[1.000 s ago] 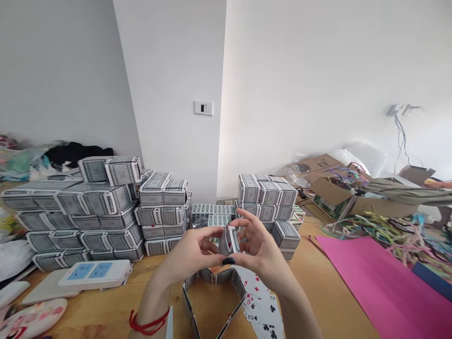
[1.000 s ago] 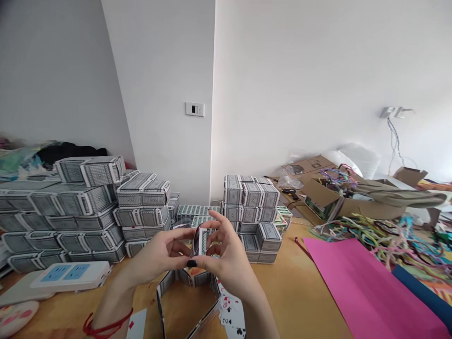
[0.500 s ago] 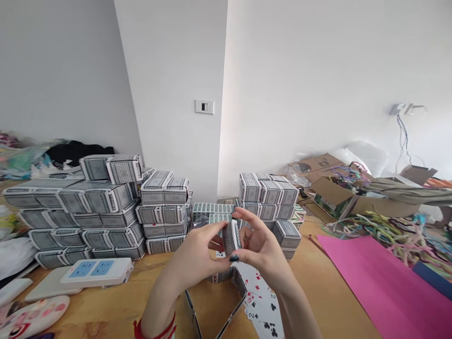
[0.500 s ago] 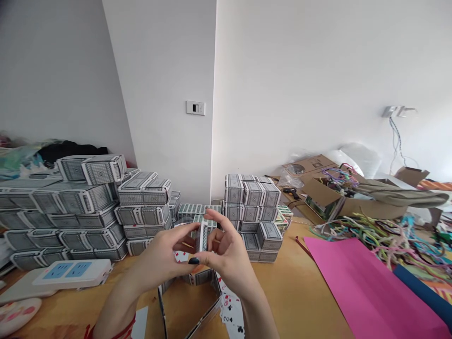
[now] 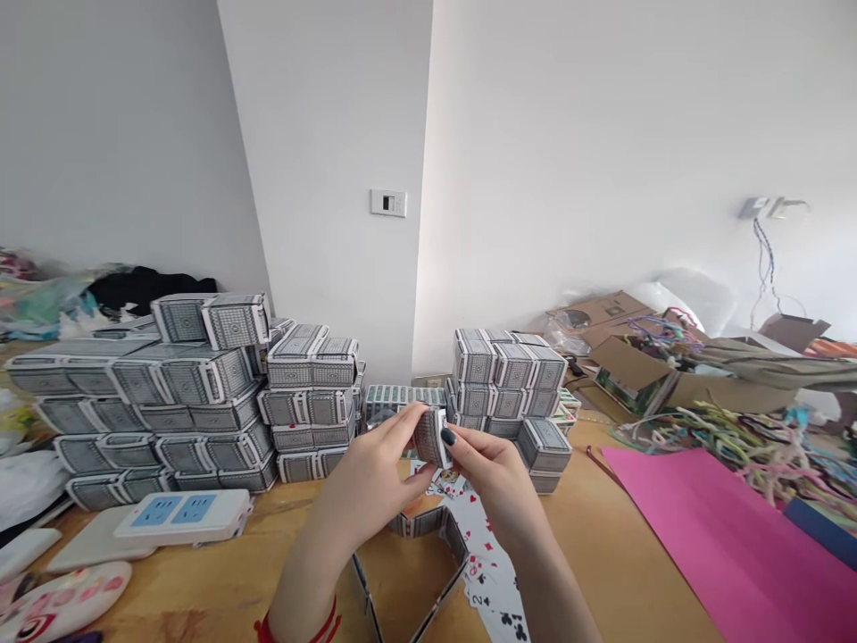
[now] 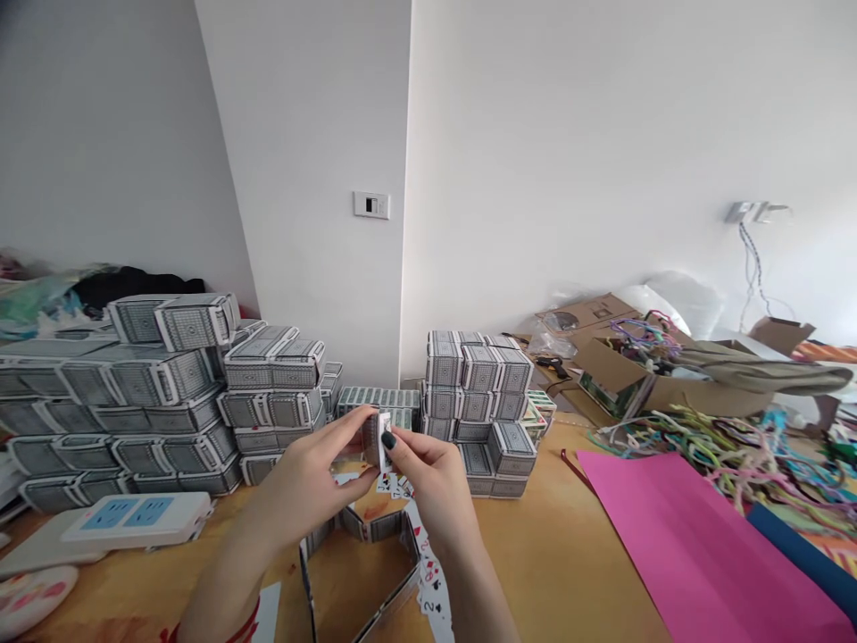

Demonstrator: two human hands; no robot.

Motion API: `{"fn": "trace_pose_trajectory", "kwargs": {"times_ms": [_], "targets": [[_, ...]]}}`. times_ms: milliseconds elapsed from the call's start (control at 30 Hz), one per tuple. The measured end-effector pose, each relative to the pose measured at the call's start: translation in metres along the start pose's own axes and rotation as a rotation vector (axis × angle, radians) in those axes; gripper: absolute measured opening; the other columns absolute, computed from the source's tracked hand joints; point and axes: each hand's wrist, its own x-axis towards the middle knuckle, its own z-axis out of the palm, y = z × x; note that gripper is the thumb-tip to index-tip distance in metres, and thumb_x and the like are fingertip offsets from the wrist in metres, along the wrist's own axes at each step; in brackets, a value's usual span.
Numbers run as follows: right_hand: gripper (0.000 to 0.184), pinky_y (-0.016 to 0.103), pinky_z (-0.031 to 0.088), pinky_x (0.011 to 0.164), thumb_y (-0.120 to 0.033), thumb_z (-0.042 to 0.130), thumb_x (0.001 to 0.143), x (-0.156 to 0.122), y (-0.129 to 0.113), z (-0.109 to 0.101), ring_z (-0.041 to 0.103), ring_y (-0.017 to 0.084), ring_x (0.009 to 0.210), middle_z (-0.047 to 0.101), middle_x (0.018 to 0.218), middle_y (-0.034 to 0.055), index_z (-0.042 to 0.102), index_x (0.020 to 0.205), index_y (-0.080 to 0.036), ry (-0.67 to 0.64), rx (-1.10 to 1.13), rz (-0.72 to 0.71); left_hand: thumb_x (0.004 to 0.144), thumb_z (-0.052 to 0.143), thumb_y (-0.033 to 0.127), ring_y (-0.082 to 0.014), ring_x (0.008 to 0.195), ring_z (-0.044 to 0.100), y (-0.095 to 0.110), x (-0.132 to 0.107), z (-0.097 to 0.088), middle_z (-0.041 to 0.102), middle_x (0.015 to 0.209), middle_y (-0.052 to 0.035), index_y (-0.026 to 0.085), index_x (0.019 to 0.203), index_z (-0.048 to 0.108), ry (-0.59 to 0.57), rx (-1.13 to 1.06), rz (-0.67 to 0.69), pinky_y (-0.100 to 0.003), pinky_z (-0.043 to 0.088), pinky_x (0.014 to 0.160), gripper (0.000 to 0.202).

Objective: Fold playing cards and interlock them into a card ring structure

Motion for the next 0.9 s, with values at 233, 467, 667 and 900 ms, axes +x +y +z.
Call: {"fn": "trace_pose_trajectory", "kwargs": {"times_ms": [233,467,667,900], "targets": [[0.03,0.03,0.041,0.069,-0.04,0.065,0.072,-0.002,-0.004,-0.006,0.055,0.015,0.069,0.068,0.076,0.004,0.071,0.092,-0.018,-0.061,-0.024,0.004,0.076,0.055,0.021,-0.0208,0.114,0.051,0.004,-0.001,-0.005,0.05,0.129,-0.0072,0.021,0.129,0.035,-0.001,0.115,0.065,-0.035,0.045,0.094,0.057],[0.027,0.032,0.043,0.073,-0.037,0.061,0.075,-0.005,-0.007,-0.005,0.058,0.018,0.075,0.069,0.078,0.0043,0.071,0.094,-0.019,-0.041,-0.119,-0.057,0.077,0.054,0.021,-0.0222,0.114,0.051,0.006,0.0,-0.003,0.049,0.13,-0.0077,0.021,0.13,0.036,0.013,0.179,0.094,-0.035,0.046,0.091,0.057],[0.028,0.031,0.045,0.069,-0.038,0.061,0.075,-0.004,-0.004,-0.005,0.06,0.019,0.074,0.07,0.073,0.0038,0.071,0.093,-0.019,0.084,-0.226,-0.085,0.078,0.052,0.022,-0.0225,0.115,0.05,0.007,0.001,0.0,0.047,0.131,-0.0115,0.016,0.131,0.034,0.004,0.233,0.103,-0.037,0.047,0.092,0.057],[0.028,0.031,0.048,0.072,-0.035,0.065,0.071,-0.003,-0.005,-0.008,0.062,0.021,0.081,0.071,0.083,0.005,0.07,0.095,-0.021,0.1,-0.178,-0.097,0.077,0.053,0.024,-0.0237,0.113,0.052,0.01,0.0,0.004,0.05,0.129,-0.0098,0.018,0.13,0.035,0.0,0.241,0.102,-0.037,0.049,0.089,0.057]]}}
